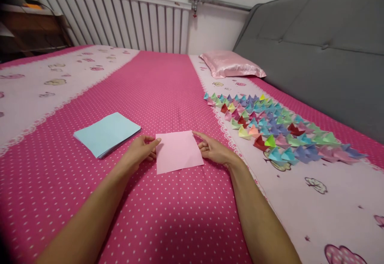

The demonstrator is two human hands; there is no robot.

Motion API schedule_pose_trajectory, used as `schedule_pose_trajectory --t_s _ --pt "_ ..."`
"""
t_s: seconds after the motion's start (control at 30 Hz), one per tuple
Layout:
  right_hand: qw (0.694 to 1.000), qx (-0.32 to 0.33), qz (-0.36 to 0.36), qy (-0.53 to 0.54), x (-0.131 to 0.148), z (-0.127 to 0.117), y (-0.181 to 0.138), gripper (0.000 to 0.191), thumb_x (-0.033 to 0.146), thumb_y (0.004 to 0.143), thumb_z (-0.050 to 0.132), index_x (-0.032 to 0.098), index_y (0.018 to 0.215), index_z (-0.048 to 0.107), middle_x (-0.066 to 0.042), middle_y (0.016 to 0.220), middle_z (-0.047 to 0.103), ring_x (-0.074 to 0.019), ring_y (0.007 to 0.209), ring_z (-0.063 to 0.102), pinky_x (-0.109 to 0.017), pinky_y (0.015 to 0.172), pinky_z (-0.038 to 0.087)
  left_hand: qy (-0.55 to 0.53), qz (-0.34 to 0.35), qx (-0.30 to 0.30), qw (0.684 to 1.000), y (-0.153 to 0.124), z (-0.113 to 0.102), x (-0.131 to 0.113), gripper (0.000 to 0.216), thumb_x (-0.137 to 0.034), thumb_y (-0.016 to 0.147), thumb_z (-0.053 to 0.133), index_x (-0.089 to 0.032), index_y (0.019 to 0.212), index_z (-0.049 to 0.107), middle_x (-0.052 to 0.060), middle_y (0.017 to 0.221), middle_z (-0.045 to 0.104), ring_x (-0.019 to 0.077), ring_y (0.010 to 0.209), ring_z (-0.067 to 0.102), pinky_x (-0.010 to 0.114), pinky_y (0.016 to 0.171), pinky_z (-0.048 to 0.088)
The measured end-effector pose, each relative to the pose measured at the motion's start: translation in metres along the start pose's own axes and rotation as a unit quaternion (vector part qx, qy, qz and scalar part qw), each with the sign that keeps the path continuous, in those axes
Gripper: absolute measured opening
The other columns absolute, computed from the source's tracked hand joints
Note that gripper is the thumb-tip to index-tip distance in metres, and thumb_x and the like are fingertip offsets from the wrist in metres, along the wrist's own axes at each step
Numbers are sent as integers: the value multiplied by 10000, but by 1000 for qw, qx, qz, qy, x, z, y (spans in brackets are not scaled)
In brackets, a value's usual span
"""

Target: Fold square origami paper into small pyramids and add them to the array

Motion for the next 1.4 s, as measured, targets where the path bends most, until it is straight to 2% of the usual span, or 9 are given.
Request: schedule_pose_trajectory --t_s 0.1,0.2,0.27,0.47,0.67,0.9,1.07,1.2,1.4 --pt "997 37 -9 61 5 6 1 645 140 671 624 190 1289 448 -41 869 671 -150 790 624 -293 706 497 -81 -32 42 995 -1 8 2 280 -302 669 668 -105 849 584 27 563 617 129 458 554 211 416 385" --pt "995 15 -19 98 3 5 6 509 195 676 667 197 1174 566 -72 1050 658 -193 993 598 -368 860 473 -156 -65 86 982 -3 14 3 218 -234 657 680 -89 808 622 77 689 676 129 537 591 217 480 441" --pt "993 -15 -22 115 -1 2 10 438 224 659 698 202 1090 624 -70 1074 657 -200 1012 595 -379 889 464 -199 -89 105 970 -3 16 6 217 -220 653 689 -93 824 643 97 778 697 139 611 620 225 547 478" --pt "988 -64 -17 136 -7 -2 15 303 307 668 704 209 955 687 -56 1035 680 -166 899 635 -338 846 480 -260 -136 182 939 -3 28 16 387 -272 639 732 -95 970 638 127 1022 673 174 794 645 260 689 521" --pt "992 -63 -24 111 -4 2 17 246 349 671 697 205 870 706 -48 968 695 -162 854 637 -324 801 483 -345 -145 214 902 -9 39 8 328 -203 715 670 -76 1012 611 132 956 691 203 820 658 305 775 531" --pt "990 -48 -50 122 6 10 18 227 297 653 710 230 870 710 -25 946 699 -159 853 637 -315 796 483 -339 -160 185 909 -10 42 7 305 -171 768 598 -63 1053 583 129 820 710 229 714 676 349 695 559" --pt "989 -36 -48 135 4 14 20 262 249 611 741 231 871 719 -37 991 689 -174 866 630 -308 772 486 -355 -166 213 895 -14 48 5 295 -114 781 557 -42 1066 574 160 865 702 241 760 677 361 733 555" --pt "987 -52 -47 144 3 9 19 204 248 599 745 223 801 730 -33 926 696 -156 747 631 -282 674 485 -398 -155 244 871 -16 52 -1 324 -98 758 585 -44 1078 574 156 917 696 246 835 665 358 791 542" --pt "988 -68 -43 128 9 6 17 184 291 581 755 208 744 728 -24 803 699 -129 643 600 -245 600 441 -411 -153 225 870 -13 50 1 332 -153 779 586 -37 1089 568 165 932 689 239 848 660 333 787 547"
Point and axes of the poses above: each hand's wrist, its own y-axis towards the middle knuckle, its own z-axis out of the palm, x = y × z, the point moved 9 cm from there along y, towards the middle knuckle
